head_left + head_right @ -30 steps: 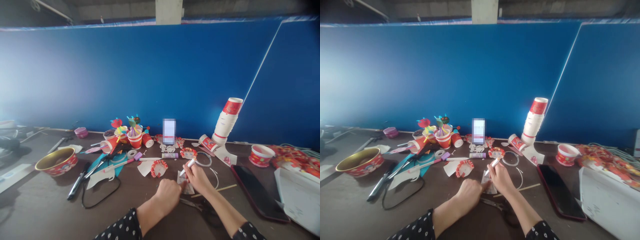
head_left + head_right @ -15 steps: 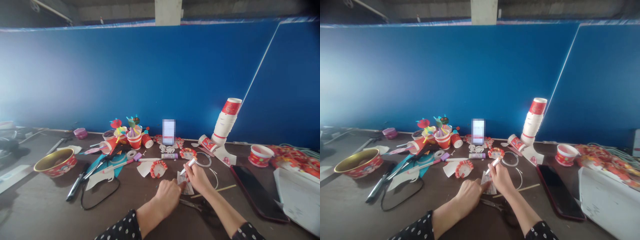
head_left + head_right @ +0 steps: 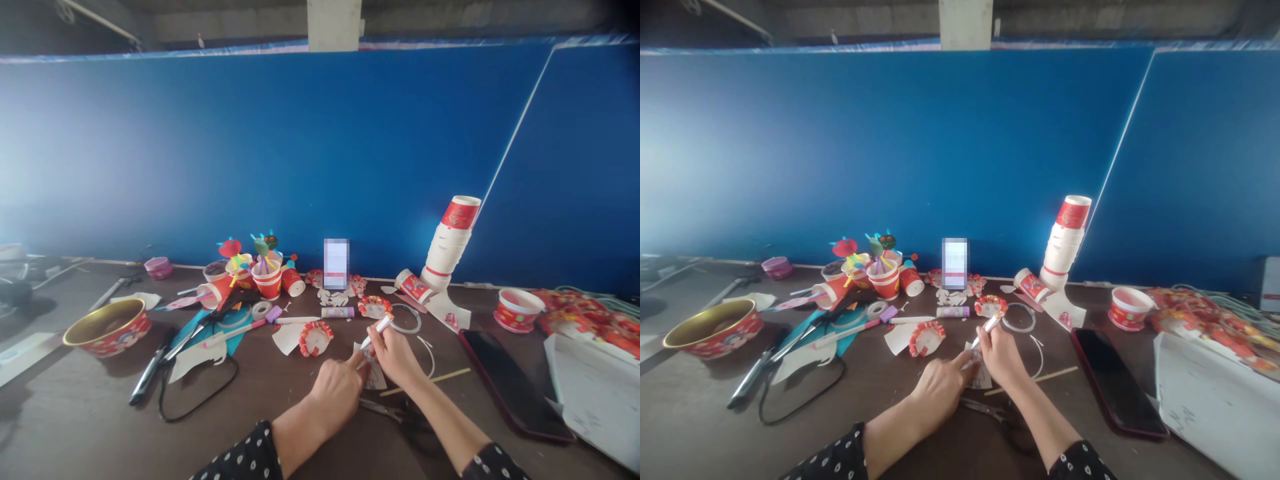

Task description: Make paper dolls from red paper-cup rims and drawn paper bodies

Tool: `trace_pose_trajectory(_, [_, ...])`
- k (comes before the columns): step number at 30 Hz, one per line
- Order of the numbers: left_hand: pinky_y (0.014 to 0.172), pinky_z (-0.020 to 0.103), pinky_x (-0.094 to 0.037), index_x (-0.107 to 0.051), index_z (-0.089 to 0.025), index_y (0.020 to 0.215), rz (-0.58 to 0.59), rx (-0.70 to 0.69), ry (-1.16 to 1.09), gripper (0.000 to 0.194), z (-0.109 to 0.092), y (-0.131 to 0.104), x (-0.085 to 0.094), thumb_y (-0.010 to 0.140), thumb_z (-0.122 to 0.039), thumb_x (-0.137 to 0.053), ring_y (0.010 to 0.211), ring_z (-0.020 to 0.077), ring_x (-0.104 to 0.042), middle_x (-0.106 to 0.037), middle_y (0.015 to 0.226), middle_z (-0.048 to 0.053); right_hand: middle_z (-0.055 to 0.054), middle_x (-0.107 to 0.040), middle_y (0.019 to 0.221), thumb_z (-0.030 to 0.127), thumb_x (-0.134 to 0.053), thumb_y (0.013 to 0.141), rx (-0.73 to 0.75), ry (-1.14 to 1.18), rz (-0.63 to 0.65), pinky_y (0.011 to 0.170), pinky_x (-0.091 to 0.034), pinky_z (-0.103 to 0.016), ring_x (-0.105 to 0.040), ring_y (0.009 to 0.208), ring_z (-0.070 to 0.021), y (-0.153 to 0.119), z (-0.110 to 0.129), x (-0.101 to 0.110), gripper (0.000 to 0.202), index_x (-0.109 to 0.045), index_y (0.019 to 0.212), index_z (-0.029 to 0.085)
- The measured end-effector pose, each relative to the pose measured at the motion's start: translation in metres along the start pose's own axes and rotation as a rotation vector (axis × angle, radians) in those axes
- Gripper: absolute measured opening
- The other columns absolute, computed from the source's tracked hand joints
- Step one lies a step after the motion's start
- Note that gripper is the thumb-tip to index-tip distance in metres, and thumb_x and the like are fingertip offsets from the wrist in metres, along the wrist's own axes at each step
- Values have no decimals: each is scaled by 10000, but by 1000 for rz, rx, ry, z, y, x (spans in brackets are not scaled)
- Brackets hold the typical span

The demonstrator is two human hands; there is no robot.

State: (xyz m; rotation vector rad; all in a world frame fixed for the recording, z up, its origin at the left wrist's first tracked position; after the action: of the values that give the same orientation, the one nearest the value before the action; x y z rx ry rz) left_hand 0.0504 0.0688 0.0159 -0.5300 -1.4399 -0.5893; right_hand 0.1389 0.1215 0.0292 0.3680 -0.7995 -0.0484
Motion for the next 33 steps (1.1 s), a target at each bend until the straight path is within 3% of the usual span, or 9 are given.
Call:
trace_pose_trajectory(8, [466, 239, -432, -440, -167, 1075, 7, -29, 6, 301, -2, 2, -3, 781, -148, -378, 622, 162, -583, -534, 959, 76, -26, -580, 508, 395, -283, 849, -24, -16, -26, 484, -396, -243, -576, 473, -160, -1, -1, 2, 294, -421, 675, 203])
trace_pose_trajectory(22, [452, 227, -416, -461, -157, 1068, -2, -29, 9, 301, -2, 3, -2, 781, -132, -376, 613, 157, -585, -545, 928, 76, -25, -578, 505, 393, -283, 845, -25, -14, -21, 495, -393, -241, -577, 491, -164, -1, -2, 2, 291, -425, 677, 203])
trace_pose_trajectory(33, [460, 245, -432, -476, -181, 1053, -8, -25, -15, 292, 0, 3, -1, 777, -132, -391, 617, 169, -594, -545, 978, 73, -13, -581, 525, 425, -284, 844, -89, 69, -59, 484, -413, -232, -595, 501, -162, -1, -16, -2, 286, -390, 682, 216])
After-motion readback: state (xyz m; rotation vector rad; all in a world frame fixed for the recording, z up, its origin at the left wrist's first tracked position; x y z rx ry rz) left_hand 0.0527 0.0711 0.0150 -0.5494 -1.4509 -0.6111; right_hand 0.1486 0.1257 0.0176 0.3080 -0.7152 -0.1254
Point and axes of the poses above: each hand's wrist, its own y-axis towards the middle knuckle, its own x-axis out of the back of the hand, z = x × y, the point moved 8 cm from there along y, towards the middle knuckle
